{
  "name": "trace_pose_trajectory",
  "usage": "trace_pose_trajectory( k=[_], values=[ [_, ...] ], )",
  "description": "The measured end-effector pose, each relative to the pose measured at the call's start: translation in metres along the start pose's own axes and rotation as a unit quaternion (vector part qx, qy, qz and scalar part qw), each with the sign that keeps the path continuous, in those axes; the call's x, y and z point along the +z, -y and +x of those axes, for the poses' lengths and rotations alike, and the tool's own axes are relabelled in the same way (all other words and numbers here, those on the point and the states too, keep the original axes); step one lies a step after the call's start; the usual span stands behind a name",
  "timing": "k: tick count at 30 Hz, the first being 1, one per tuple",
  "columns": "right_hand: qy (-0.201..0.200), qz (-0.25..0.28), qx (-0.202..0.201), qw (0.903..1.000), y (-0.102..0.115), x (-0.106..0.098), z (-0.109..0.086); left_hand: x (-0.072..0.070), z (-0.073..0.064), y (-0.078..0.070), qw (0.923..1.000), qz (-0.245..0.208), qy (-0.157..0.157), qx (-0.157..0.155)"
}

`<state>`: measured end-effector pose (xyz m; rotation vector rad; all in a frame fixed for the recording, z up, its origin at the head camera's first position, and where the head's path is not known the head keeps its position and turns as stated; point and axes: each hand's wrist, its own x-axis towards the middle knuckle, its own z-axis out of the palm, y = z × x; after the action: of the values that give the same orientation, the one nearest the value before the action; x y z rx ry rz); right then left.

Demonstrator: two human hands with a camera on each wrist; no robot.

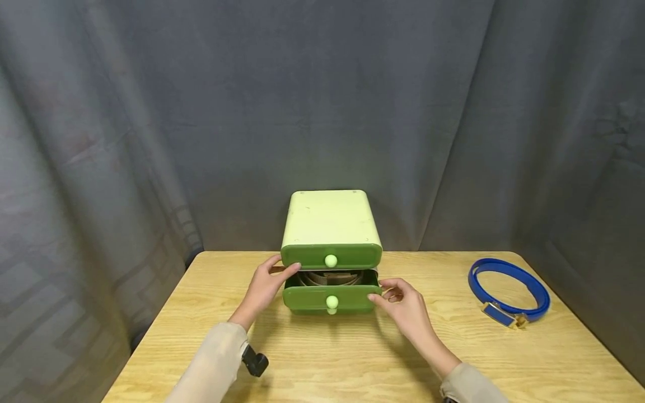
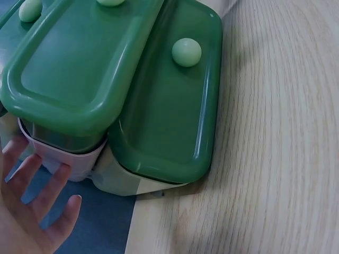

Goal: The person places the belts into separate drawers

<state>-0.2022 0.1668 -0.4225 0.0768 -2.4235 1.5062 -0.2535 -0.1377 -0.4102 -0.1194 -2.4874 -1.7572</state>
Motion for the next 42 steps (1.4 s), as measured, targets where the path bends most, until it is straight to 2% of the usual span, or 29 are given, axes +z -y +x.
trace_pose_trajectory(
  k=[8,31,42],
  values=[
    [-0.006,0.017,0.011,0.9998,-0.004,0.006,0.019,0.000,0.000,-0.002,1.0000,-0.001,0.001,0.001],
    [-0.011,0.001,-0.004,0.9999,-0.003,0.012,0.032,0.003,0.001,0.003,0.9997,0.020,-0.013,0.000],
    [0.003,0.002,0.006,1.0000,0.003,0.017,0.033,0.006,-0.002,0.001,0.9986,0.010,-0.051,0.009]
  ],
)
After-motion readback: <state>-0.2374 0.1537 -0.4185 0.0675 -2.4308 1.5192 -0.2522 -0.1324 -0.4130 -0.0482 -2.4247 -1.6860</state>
